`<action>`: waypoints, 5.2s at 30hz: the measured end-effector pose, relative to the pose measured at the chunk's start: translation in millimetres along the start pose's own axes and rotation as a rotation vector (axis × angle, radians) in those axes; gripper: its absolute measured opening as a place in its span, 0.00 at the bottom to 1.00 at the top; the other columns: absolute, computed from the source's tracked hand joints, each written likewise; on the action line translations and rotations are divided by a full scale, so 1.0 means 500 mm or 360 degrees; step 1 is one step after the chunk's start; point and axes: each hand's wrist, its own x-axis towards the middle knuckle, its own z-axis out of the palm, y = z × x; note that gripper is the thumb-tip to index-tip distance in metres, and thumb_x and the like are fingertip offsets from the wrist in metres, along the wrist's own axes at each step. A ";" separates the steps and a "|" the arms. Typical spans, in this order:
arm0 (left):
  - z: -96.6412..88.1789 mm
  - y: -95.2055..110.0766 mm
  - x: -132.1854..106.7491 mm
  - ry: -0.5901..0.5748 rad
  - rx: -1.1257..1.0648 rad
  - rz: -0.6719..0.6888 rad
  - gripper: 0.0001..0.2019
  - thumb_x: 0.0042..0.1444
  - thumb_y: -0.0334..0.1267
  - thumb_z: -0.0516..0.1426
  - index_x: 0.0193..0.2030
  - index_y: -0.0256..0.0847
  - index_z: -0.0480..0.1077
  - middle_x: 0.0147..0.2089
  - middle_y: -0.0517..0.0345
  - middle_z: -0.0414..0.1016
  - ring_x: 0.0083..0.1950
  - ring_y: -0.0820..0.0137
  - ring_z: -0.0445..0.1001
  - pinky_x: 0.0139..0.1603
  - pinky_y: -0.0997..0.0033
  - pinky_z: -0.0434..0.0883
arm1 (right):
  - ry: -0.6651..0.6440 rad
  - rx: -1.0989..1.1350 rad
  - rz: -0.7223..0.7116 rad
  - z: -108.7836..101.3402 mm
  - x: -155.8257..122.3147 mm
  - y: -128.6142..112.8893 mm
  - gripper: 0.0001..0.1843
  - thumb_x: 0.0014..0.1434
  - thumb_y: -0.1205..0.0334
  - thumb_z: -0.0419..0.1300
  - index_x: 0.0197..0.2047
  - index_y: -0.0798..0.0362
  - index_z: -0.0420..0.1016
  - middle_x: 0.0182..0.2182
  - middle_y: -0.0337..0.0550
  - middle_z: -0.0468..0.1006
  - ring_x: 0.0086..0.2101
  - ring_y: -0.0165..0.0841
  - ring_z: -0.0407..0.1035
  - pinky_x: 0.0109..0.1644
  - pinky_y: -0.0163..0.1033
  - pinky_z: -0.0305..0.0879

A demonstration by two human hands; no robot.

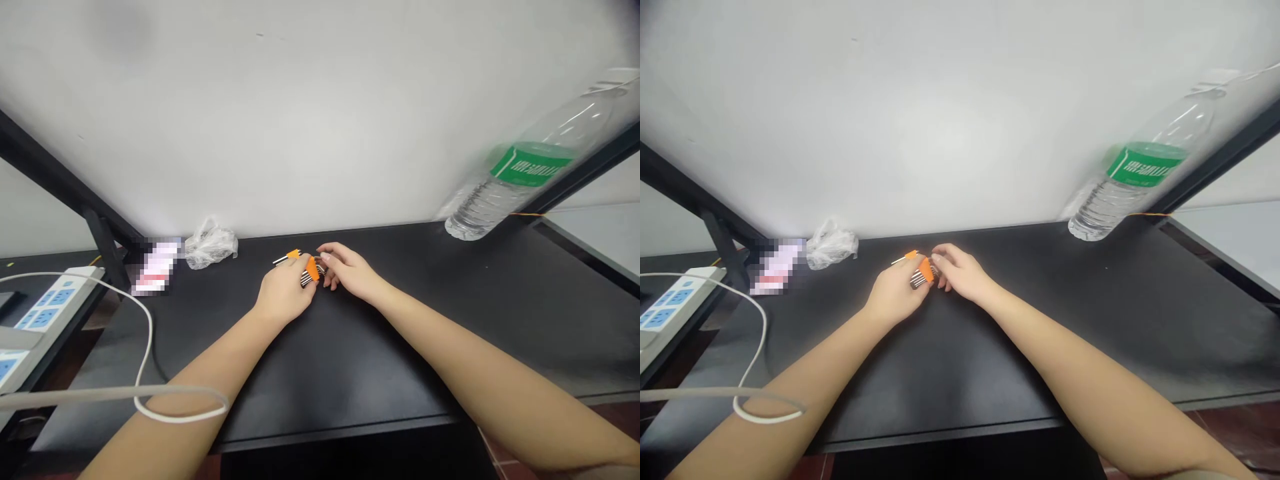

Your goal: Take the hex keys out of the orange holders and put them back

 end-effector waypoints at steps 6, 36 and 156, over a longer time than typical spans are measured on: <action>-0.005 0.020 -0.001 -0.0025 -0.0091 0.0021 0.16 0.62 0.38 0.57 0.57 0.50 0.69 0.51 0.57 0.79 0.52 0.61 0.78 0.48 0.64 0.74 | -0.0060 -0.0378 -0.0055 0.008 -0.017 -0.039 0.17 0.70 0.47 0.53 0.55 0.46 0.72 0.21 0.33 0.75 0.22 0.31 0.71 0.29 0.36 0.68; 0.003 0.021 0.003 0.0038 -0.0414 -0.0053 0.16 0.57 0.38 0.60 0.53 0.47 0.74 0.54 0.58 0.79 0.56 0.62 0.76 0.57 0.63 0.73 | 0.0274 -0.0416 -0.0074 0.025 -0.018 -0.019 0.14 0.67 0.50 0.54 0.33 0.48 0.67 0.23 0.34 0.72 0.25 0.32 0.66 0.29 0.36 0.60; -0.013 -0.043 0.008 -0.0016 -0.1113 -0.0016 0.24 0.53 0.42 0.65 0.56 0.39 0.76 0.32 0.59 0.76 0.33 0.70 0.75 0.40 0.68 0.76 | 0.0120 -0.0669 -0.0824 -0.119 -0.027 -0.024 0.13 0.67 0.62 0.57 0.48 0.43 0.84 0.39 0.43 0.74 0.30 0.30 0.73 0.35 0.41 0.74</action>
